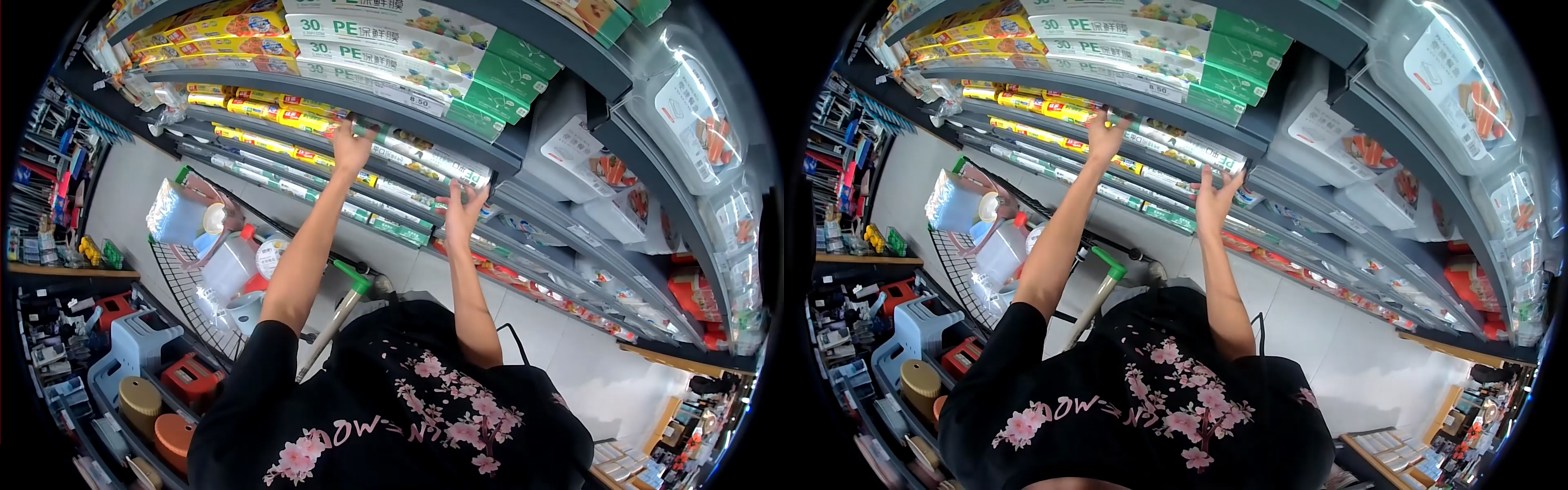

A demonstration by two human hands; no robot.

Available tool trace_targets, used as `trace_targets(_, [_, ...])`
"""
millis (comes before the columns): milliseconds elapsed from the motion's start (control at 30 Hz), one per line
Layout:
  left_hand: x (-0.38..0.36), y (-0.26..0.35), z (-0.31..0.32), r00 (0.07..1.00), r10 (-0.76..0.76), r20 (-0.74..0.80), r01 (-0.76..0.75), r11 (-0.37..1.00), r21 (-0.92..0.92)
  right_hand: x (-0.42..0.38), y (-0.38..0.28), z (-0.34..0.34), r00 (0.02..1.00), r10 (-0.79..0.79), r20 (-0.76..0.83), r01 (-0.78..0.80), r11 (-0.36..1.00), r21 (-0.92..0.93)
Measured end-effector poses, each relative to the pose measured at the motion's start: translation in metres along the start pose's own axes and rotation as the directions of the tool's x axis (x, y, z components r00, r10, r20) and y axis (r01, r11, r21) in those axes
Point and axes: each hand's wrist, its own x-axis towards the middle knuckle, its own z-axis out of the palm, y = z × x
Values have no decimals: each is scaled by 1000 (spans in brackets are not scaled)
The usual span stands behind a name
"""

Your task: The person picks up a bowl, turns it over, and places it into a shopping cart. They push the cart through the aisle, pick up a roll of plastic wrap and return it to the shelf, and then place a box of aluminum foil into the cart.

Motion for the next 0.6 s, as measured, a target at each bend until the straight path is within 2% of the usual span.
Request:
trace_targets(100, [-4,3,5,999,53,-12,-53,999,-6,3,-3,2,999,-32,-10,31,997,-75])
trace_targets(233, [-21,14,16,997,24,-76,-25,1000,-7,-3,-12,5,999,-45,-11,43,986,-163])
trace_targets(300, [-31,20,19,990,68,-124,-58,995,84,-4,-13,6,994,-109,-3,106,974,-200])
trace_targets(333, [-36,26,19,997,39,-72,-29,990,136,-5,-13,7,985,-171,3,167,958,-234])
trace_targets(467, [-44,29,22,998,63,-10,-60,986,157,4,0,3,984,-177,24,175,932,-316])
trace_targets(533, [-46,29,20,997,71,2,-70,980,187,12,12,1,954,-293,72,288,814,-504])
trace_targets(600, [-45,24,17,997,78,12,-79,972,220,10,14,0,965,-250,78,255,825,-504])
